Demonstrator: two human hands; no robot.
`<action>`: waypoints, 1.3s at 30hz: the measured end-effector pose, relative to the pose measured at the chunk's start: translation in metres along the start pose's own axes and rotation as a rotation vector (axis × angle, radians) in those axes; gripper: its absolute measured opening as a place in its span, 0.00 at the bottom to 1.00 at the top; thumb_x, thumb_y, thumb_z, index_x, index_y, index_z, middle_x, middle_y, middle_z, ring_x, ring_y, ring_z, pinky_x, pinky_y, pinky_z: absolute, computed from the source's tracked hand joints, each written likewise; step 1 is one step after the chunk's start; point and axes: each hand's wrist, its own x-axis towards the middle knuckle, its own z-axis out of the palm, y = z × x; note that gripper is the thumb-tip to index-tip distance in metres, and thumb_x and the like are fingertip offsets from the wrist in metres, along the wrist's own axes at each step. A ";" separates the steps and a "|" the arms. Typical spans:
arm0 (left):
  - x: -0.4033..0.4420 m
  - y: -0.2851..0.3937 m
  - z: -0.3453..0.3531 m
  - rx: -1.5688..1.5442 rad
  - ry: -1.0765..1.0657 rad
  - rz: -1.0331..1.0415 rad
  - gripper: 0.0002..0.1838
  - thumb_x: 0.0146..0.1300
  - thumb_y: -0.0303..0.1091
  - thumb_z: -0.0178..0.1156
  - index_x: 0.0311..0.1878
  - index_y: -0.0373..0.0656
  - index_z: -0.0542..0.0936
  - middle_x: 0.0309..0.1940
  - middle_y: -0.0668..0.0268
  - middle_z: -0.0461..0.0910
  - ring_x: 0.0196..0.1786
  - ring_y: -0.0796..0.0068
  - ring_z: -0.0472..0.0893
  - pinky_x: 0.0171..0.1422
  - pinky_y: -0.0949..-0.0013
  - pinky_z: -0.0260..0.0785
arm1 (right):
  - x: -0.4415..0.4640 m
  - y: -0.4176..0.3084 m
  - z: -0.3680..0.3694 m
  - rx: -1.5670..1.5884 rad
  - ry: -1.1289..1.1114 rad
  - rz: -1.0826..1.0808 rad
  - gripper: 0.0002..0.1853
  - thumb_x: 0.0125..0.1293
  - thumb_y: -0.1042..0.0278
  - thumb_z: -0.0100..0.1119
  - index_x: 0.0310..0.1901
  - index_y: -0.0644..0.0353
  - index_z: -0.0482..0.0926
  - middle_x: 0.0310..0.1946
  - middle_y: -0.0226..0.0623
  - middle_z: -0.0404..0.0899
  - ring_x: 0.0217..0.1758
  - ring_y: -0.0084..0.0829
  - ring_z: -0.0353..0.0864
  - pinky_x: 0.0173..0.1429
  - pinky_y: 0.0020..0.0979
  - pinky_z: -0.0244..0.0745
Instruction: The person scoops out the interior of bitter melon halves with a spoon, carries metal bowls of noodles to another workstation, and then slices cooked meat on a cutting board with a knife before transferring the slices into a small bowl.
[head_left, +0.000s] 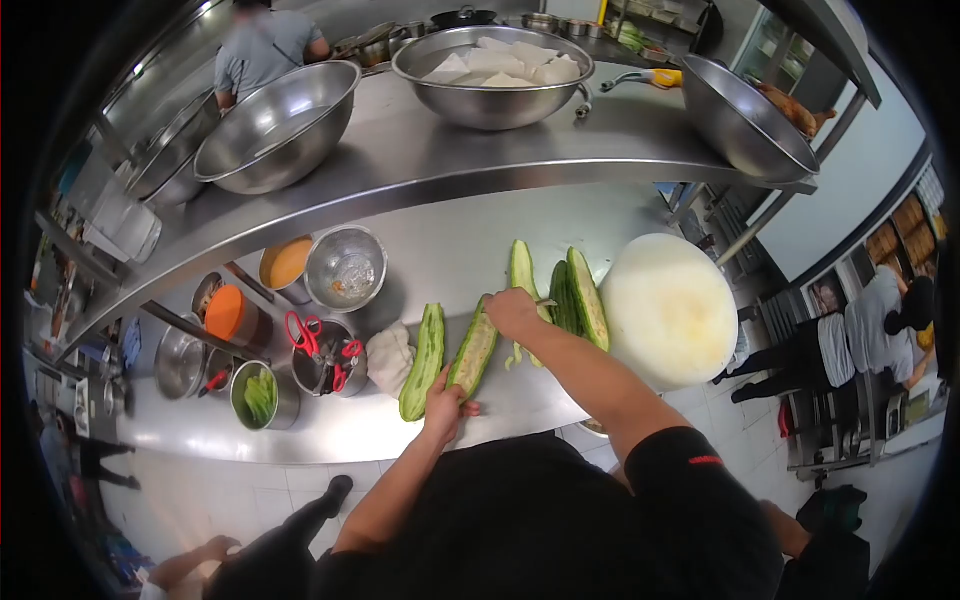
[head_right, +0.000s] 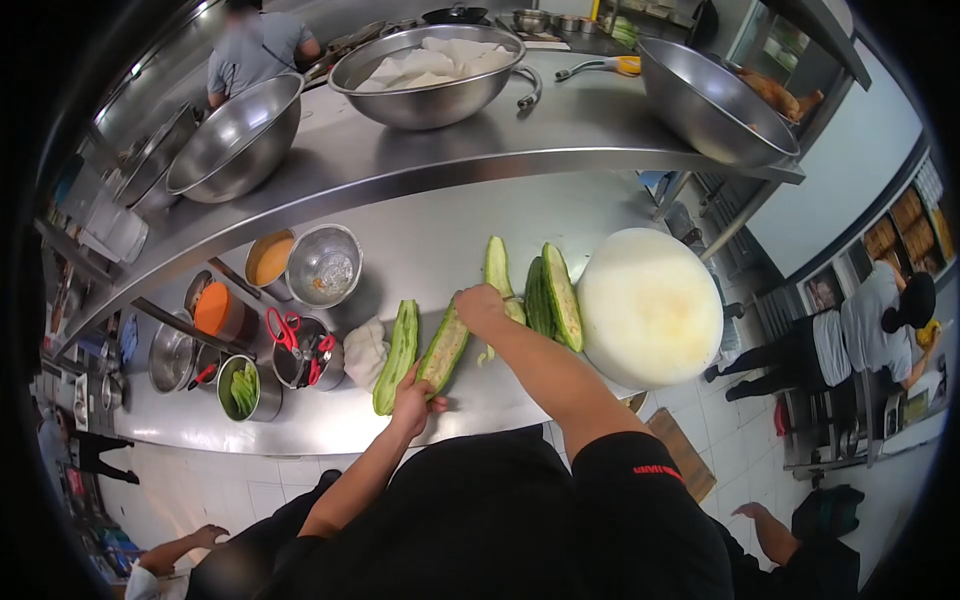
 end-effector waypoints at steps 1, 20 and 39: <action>0.000 0.000 0.003 0.000 0.033 0.005 0.42 0.58 0.18 0.45 0.80 0.44 0.55 0.57 0.48 0.76 0.23 0.61 0.82 0.28 0.63 0.82 | 0.002 0.002 0.005 0.010 -0.018 -0.040 0.16 0.64 0.71 0.56 0.53 0.59 0.81 0.42 0.47 0.87 0.46 0.43 0.88 0.49 0.43 0.83; 0.018 0.024 0.042 -0.285 0.157 0.120 0.28 0.73 0.34 0.54 0.74 0.39 0.66 0.54 0.57 0.79 0.46 0.63 0.83 0.50 0.60 0.83 | -0.038 -0.017 -0.016 0.592 -0.211 0.040 0.33 0.63 0.48 0.56 0.66 0.60 0.74 0.56 0.52 0.82 0.60 0.50 0.82 0.64 0.46 0.75; 0.060 0.001 0.043 -0.311 0.226 0.185 0.15 0.72 0.38 0.64 0.50 0.35 0.83 0.39 0.63 0.83 0.39 0.72 0.82 0.43 0.66 0.76 | -0.065 -0.041 0.006 0.618 -0.127 -0.151 0.22 0.62 0.47 0.59 0.51 0.51 0.81 0.44 0.52 0.85 0.50 0.56 0.83 0.57 0.51 0.77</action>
